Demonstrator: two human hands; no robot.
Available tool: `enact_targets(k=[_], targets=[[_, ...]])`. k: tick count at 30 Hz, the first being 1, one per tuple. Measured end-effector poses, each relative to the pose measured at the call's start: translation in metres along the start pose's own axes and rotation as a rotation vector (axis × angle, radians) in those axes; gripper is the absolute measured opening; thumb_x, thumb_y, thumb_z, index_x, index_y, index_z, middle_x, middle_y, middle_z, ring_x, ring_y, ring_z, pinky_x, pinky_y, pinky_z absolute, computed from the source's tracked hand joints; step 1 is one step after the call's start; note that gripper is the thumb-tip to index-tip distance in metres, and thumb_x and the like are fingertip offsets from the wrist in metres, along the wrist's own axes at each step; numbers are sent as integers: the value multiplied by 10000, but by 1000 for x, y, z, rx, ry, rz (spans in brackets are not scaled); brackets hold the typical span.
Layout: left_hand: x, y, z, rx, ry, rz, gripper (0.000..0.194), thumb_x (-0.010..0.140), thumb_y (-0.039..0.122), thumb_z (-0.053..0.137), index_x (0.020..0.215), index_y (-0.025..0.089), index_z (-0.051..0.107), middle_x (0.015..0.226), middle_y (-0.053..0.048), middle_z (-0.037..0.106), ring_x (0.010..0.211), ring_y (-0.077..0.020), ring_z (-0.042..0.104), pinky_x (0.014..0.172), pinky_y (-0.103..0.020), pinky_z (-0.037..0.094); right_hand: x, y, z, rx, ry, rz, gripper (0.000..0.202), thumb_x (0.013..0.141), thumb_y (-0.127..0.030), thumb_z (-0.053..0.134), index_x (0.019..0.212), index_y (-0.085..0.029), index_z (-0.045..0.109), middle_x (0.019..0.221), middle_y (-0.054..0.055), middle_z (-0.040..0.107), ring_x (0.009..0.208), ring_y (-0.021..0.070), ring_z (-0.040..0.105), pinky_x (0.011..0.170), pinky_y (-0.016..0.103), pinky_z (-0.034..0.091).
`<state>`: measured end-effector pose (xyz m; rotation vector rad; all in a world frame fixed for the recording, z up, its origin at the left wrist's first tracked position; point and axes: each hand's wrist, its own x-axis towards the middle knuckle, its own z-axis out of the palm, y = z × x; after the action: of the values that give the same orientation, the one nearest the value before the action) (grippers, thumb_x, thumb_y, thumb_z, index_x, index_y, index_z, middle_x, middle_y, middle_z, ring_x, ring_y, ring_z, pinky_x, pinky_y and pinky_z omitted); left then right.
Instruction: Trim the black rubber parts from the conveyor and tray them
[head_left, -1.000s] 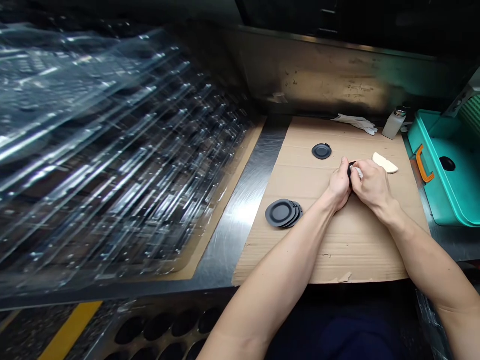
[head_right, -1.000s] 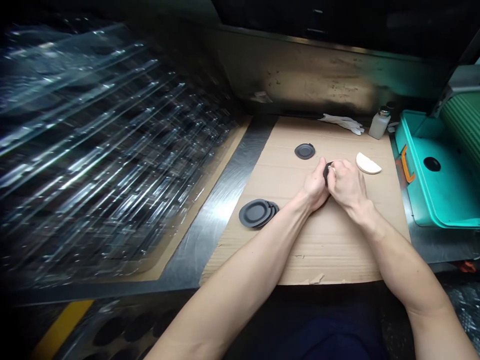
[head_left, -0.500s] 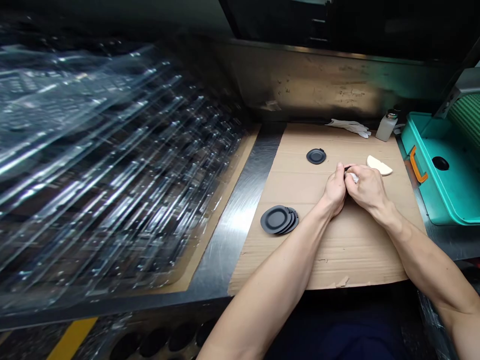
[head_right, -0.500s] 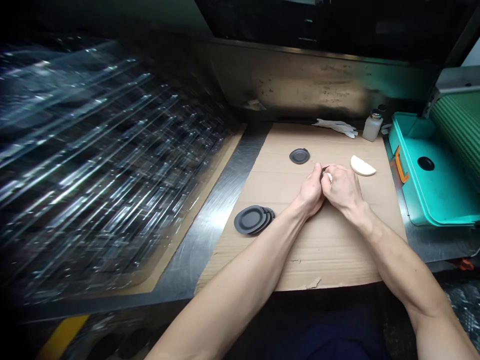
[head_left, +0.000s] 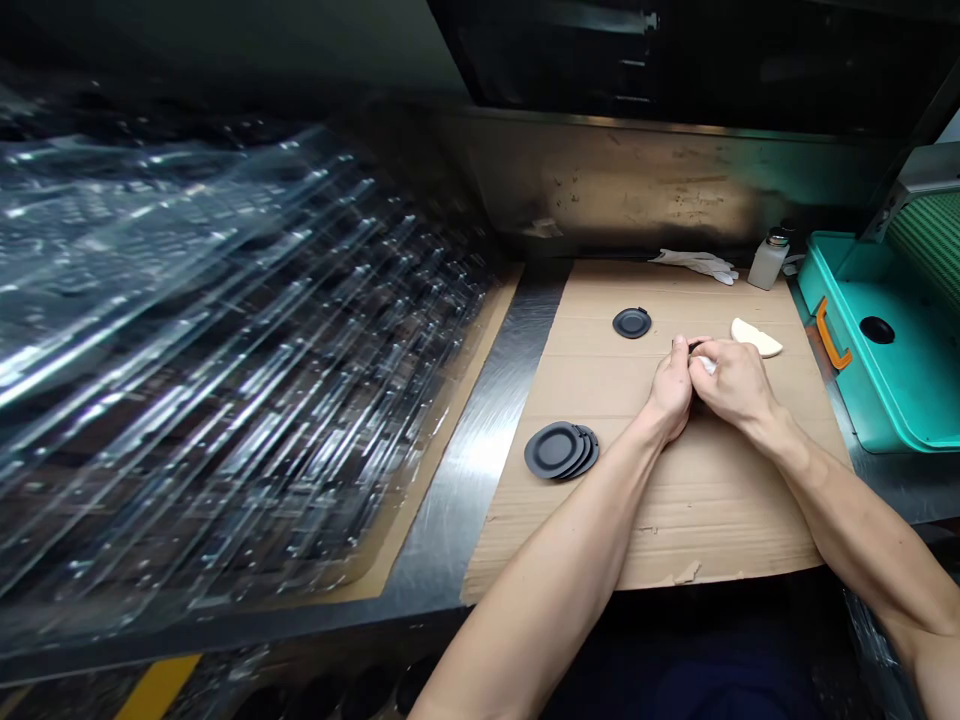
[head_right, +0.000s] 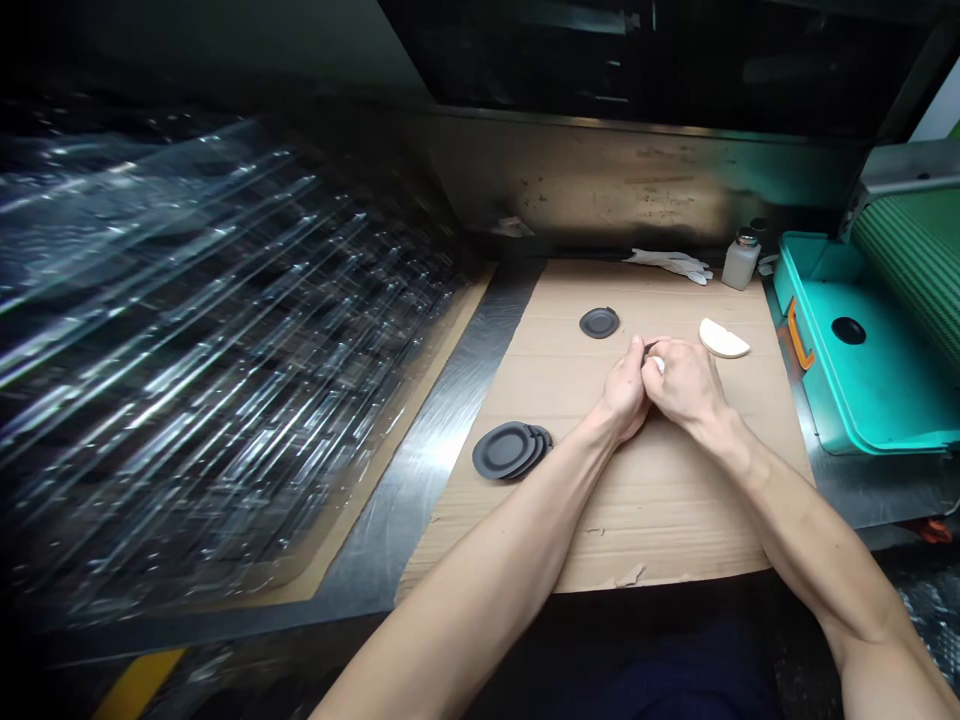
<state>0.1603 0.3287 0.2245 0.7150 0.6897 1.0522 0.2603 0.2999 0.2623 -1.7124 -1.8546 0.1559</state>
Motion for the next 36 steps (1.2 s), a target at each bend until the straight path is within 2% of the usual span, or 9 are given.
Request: enact_targets(k=[3,5,9,11,16,22,28,31,36], targets=[[-2,5,0,-59,-28,-67,444,1111,437,421,1048,141,747,801,-58,743,647,-140,651,599,-231,470,3,7,-3,0,20,44,264,899,-205,552,912,-211,816,953,79,819,881,245,755,835,312,540],[-3,11,-1,-112,-92,-164,486,1113,483,378,1090,135,718,749,-57,708,545,-134,596,489,-230,387,5,14,-8,37,114,98,244,913,-248,569,914,-207,809,900,72,807,856,238,740,825,314,534],[-2,24,-5,-180,-138,-347,583,1115,521,268,1164,99,667,825,-130,735,518,-146,597,440,-225,369,12,35,-21,226,420,160,276,956,-415,608,970,-191,769,928,67,781,857,217,703,771,305,528],[-1,28,-6,-192,-113,-382,626,1118,515,209,1151,84,662,835,-149,743,491,-138,578,418,-217,357,17,47,-25,311,466,162,337,981,-495,598,989,-188,738,915,66,755,845,208,683,747,304,525],[-1,33,-5,-206,-84,-426,647,1121,500,180,1110,87,678,811,-133,741,481,-131,578,409,-212,378,21,53,-33,464,344,129,383,1021,-549,542,993,-203,705,876,58,706,807,191,649,708,304,525],[2,26,-5,-243,-89,-397,631,1121,521,205,917,126,654,708,-87,670,480,-136,568,395,-216,365,6,22,-25,300,50,5,126,863,-313,706,915,-204,738,855,37,735,772,198,650,739,328,506],[0,18,0,-220,-38,-315,592,1134,480,257,791,150,610,615,-28,592,484,-118,543,432,-210,384,0,9,-4,105,49,-161,158,904,-198,587,892,-192,745,919,84,753,846,223,677,779,334,494],[-1,19,1,-193,-25,-326,592,1125,515,283,835,140,639,625,-28,603,487,-119,546,438,-211,394,-1,10,-5,123,-80,-192,154,898,-191,601,898,-203,755,892,58,751,794,203,674,737,311,484],[-1,21,0,-147,-66,-319,614,1096,602,289,761,167,565,576,-10,555,430,-109,518,381,-201,359,1,18,-14,64,-81,-154,155,874,-152,601,881,-200,748,903,64,755,814,211,679,764,323,488]])
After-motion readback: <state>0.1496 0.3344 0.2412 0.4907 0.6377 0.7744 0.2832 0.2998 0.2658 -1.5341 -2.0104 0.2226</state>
